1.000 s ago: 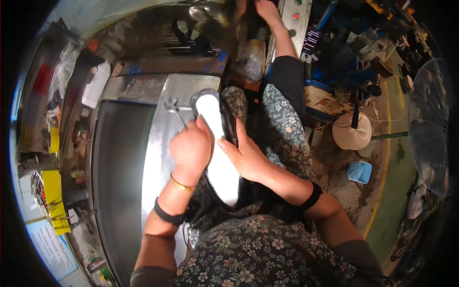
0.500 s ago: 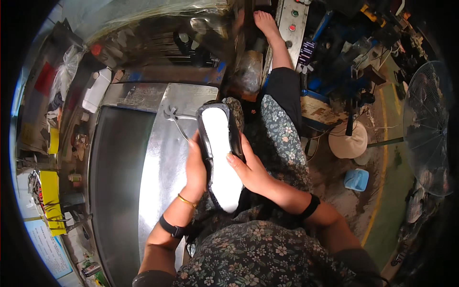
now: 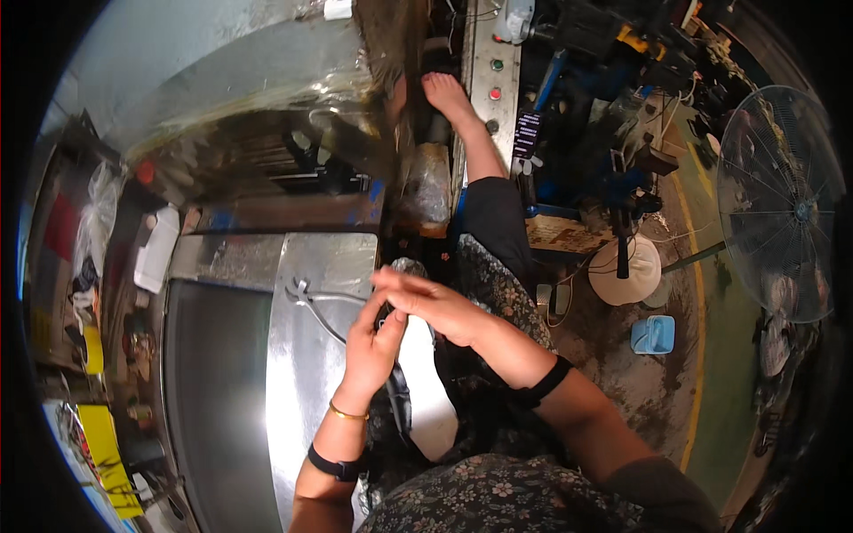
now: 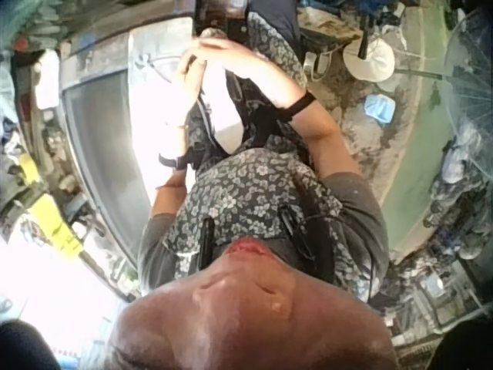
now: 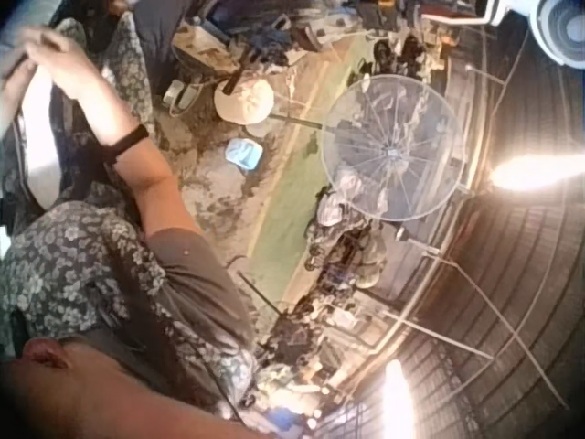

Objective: Applying adhesive and assembling shoe components in a factory setting.

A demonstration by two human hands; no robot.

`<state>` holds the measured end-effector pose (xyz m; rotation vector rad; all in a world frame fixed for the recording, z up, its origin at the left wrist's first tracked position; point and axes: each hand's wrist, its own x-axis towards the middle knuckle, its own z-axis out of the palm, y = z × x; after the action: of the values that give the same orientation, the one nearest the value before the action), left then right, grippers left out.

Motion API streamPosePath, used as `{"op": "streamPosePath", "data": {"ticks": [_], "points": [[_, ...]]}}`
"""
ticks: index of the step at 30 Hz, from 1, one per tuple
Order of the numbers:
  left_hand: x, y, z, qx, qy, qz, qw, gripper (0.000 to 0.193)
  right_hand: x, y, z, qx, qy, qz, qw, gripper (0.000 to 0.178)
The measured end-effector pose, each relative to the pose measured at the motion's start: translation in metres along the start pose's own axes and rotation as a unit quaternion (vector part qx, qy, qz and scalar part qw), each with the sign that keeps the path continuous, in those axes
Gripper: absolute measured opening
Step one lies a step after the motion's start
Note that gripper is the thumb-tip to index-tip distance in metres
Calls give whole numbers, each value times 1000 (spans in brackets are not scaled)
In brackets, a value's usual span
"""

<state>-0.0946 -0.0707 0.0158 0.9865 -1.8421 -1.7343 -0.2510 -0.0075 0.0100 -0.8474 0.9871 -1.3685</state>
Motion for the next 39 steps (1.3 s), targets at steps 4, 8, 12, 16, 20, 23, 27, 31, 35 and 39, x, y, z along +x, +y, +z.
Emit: {"op": "streamPosePath", "data": {"ticks": [4,8,12,16,20,23,27,31,35,39], "points": [[3,-13,-19,-284,-147,21,947,48,7,7,-9,-106,-54,-51,992,28],[0,-13,-1,-144,-50,54,987,45,-1,0,9,-252,92,-74,960,27],[5,7,-5,-116,-111,62,985,46,-5,-19,-30,99,-65,38,992,38],[2,-5,-12,-152,-142,13,978,75,-8,-4,-5,-186,55,-81,978,33],[8,7,-17,-88,-149,19,985,106,-2,1,4,-238,108,-116,958,32],[4,-3,-18,-27,-138,-11,990,118,-19,-15,-14,-51,-20,-7,998,50],[-5,6,-14,-96,-119,-32,988,117,-22,1,9,-155,73,-66,983,53],[-10,5,-9,-177,-107,-54,977,110,-43,-4,-18,62,-32,-3,998,85],[-13,-3,5,-207,-54,-14,977,98,-112,13,11,2,-59,44,997,97],[-16,3,8,-254,-20,-26,967,86,-126,44,38,-78,61,40,994,89]]}}
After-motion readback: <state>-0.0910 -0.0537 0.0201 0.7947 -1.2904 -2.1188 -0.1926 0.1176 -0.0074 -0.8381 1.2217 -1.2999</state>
